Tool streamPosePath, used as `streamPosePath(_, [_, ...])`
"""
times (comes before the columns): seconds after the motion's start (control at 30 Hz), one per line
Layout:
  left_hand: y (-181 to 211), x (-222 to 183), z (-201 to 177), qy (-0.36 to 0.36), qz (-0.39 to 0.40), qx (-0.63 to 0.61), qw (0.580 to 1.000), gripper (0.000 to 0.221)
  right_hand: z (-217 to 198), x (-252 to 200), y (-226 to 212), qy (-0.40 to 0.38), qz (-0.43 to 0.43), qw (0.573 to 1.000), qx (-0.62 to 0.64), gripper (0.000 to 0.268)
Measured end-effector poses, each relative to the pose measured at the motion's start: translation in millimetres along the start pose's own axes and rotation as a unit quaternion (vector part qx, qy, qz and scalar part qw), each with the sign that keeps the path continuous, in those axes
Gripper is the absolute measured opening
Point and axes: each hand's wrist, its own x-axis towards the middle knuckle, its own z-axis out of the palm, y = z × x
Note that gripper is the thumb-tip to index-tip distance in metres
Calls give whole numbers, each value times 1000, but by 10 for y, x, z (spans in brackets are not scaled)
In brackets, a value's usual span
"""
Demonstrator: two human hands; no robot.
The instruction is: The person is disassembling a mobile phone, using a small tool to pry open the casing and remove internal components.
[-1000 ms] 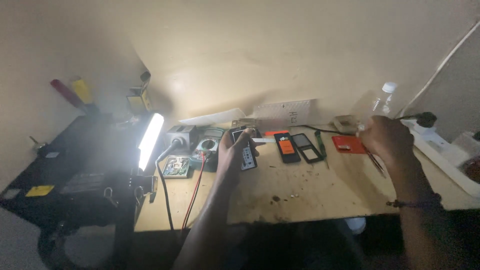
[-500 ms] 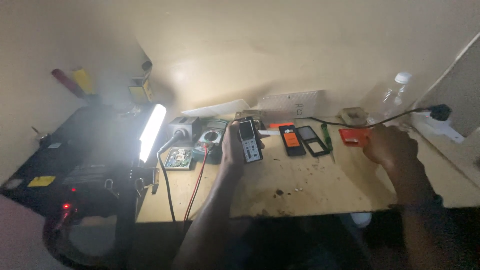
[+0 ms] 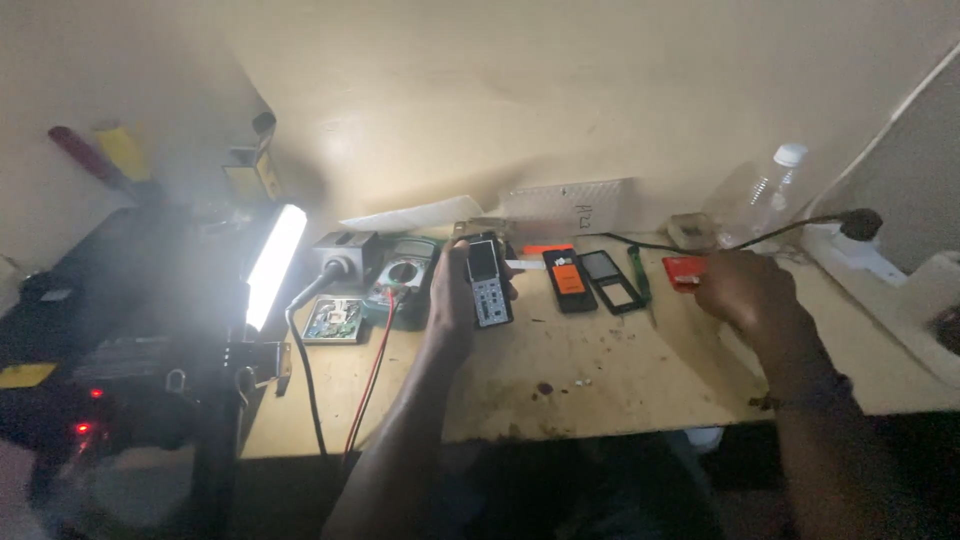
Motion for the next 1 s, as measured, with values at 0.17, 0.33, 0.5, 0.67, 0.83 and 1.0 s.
streamPosePath(0.17, [-332, 318, -133, -58, 26, -61, 996, 30, -189, -139, -5, 40, -104, 987, 116, 32])
streamPosePath(0.33, [-408, 398, 41, -101, 58, -50, 992, 28, -390, -72, -174, 16, -173, 928, 329, 32])
streamPosePath(0.5, [-451, 570, 351, -106, 65, 5, 992, 28, -322, 264, -657, -62, -255, 666, 698, 30])
streamPosePath(0.67, [-299, 416, 435, -101, 56, 39, 993, 40, 72, 686, -851, -96, -215, 550, 802, 30])
streamPosePath(0.83, [-368, 520, 314, -97, 31, 70, 992, 46, 89, 639, -862, -63, -260, 596, 757, 29])
streamPosePath(1.0, [-328, 442, 361, -101, 44, 139, 984, 66, -134, 391, -852, -23, -303, 576, 759, 40])
